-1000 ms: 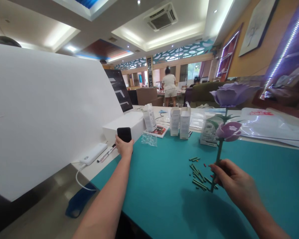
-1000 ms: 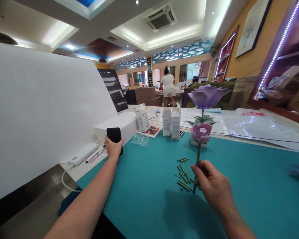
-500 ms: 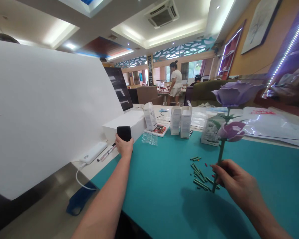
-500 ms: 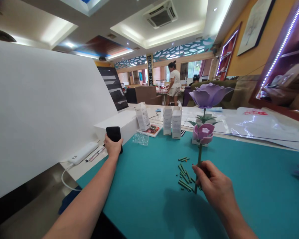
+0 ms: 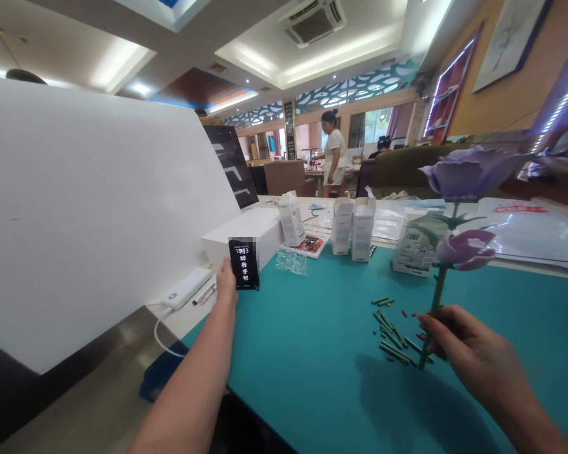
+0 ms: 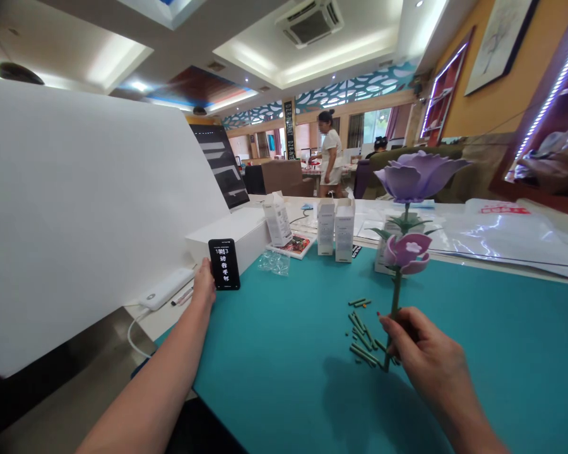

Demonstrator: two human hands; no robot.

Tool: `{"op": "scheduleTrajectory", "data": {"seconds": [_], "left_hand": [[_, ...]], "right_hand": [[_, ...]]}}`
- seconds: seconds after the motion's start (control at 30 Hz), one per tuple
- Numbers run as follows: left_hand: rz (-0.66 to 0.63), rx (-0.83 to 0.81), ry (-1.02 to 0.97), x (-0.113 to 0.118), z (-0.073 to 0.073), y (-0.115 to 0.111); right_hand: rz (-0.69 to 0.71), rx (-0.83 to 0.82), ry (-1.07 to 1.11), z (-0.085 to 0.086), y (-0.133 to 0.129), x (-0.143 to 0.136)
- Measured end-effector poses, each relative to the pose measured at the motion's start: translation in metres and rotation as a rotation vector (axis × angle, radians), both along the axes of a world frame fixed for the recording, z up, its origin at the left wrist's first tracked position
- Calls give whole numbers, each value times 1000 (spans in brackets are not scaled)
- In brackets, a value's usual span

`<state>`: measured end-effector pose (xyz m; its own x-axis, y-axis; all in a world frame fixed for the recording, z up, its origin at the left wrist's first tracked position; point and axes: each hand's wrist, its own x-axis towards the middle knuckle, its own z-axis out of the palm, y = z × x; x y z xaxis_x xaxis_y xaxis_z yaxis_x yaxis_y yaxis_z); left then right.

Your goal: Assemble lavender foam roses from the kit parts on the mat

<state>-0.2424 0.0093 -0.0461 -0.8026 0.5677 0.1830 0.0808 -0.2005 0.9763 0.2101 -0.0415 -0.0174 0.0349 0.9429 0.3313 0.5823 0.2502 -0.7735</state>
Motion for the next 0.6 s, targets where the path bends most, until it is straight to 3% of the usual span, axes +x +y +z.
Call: {"op": "scheduleTrajectory", "data": {"seconds": [0.23, 0.6], "left_hand": [[-70, 0, -194, -4, 4, -8], [-129, 42, -205, -1, 5, -12]], "right_hand": [[6, -41, -53, -2, 8, 8], [-20, -20, -1, -2, 8, 8]]}}
